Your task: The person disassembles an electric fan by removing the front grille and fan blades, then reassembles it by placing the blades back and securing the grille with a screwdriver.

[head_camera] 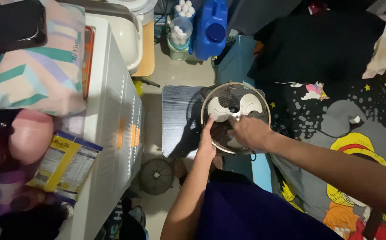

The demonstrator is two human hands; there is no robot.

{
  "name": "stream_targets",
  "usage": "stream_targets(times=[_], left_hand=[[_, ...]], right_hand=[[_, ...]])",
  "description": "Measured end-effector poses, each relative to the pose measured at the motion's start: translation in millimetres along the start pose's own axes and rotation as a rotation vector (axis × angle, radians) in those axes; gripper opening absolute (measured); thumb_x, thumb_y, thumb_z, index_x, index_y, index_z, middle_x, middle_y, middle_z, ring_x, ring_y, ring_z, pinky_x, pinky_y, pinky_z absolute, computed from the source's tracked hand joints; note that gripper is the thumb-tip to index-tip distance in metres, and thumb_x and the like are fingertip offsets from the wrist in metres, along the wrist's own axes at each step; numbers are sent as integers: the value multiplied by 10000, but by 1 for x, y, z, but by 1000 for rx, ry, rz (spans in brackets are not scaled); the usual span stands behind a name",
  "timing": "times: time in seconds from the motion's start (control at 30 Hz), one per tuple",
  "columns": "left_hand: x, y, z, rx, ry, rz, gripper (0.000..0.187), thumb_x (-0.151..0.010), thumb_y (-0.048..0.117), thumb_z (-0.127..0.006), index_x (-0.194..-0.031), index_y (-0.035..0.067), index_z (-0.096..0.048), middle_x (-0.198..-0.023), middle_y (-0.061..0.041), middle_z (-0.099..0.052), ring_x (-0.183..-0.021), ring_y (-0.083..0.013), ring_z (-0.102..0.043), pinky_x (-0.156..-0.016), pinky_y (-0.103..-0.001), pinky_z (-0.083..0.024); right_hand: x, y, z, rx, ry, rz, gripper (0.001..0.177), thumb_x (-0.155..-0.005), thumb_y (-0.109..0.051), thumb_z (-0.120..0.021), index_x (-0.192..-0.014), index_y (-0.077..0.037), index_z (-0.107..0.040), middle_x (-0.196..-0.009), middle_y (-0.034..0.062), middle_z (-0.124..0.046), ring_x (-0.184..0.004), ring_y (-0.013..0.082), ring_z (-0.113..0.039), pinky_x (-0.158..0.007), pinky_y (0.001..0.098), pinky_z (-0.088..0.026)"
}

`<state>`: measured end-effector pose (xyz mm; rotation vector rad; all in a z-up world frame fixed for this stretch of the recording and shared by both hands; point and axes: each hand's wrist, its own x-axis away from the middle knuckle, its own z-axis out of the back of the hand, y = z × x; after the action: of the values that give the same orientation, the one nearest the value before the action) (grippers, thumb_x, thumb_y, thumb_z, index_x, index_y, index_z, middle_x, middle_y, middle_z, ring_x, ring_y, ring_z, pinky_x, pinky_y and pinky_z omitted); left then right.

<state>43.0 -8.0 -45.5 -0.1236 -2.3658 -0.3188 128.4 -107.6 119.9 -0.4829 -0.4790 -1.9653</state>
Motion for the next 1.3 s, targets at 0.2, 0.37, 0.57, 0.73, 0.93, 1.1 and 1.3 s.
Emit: stream_targets(times=[0.2, 0.37, 0.57, 0.73, 0.93, 1.1, 1.3], left_hand=[[3, 2, -4, 10, -42, -6, 705, -864, 528, -696, -1397, 75, -608, -1356, -95, -672, -1238, -260, -628, -1059, -438, -495], [9, 4, -6, 4, -48, 0, 677, -894, 533, -666, -1394, 79, -614, -1345, -105, -672, -1216, -263, -635, -1042, -432, -504], [3, 0, -4, 45, -116, -16, 744, -876, 524, -681, -1460, 81, -554, -1433, -108, -617, -1288, -269, -591, -1082, -446, -471], [0, 0, -1, -66, -4, -10, 866, -832, 585, -685, -1519, 99, -479, -1508, -110, -545, -1357, -267, -530, -1130, -444, -414], [-9, -2, 4, -167, 114, 56, 890, -883, 631, -668, -1566, 123, -410, -1520, -137, -452, -1394, -271, -483, -1161, -440, -344], [-16, -9, 8, -24, -129, -62, 824, -846, 593, -716, -1444, 47, -565, -1369, -134, -644, -1199, -274, -642, -1030, -439, -519], [-10, -14, 6, -40, -52, -118, 648, -856, 575, -698, -1306, 112, -643, -1197, -94, -730, -1063, -244, -712, -948, -424, -577]], right_hand=[[1, -3, 0, 44, 4, 50, 341, -855, -139, -600, -1180, -37, -624, -1164, 228, -641, -1014, 367, -702, -776, 445, -608], [1, -4, 1, -114, -128, -148, 370, -1088, -395, -523, -1188, -62, -648, -1076, 189, -730, -990, 318, -734, -855, 422, -590], [2, 1, 3, 276, 204, 224, 392, -820, -185, -614, -1205, -132, -667, -1116, 126, -690, -993, 300, -732, -685, 442, -616], [-2, 1, 4, -70, -93, -146, 306, -1016, -282, -546, -1203, -83, -685, -1065, 174, -734, -937, 301, -748, -776, 413, -611], [-3, 6, 4, 143, 165, 162, 310, -857, -177, -561, -1122, -87, -695, -1017, 169, -740, -876, 338, -749, -672, 464, -603], [-6, 9, -2, -99, -53, -197, 424, -1012, -423, -576, -1180, -44, -662, -1001, 226, -729, -945, 381, -726, -811, 470, -585], [-5, 8, -12, 113, 157, 90, 203, -870, -182, -612, -985, -83, -746, -1090, 165, -705, -959, 348, -726, -786, 483, -595]])
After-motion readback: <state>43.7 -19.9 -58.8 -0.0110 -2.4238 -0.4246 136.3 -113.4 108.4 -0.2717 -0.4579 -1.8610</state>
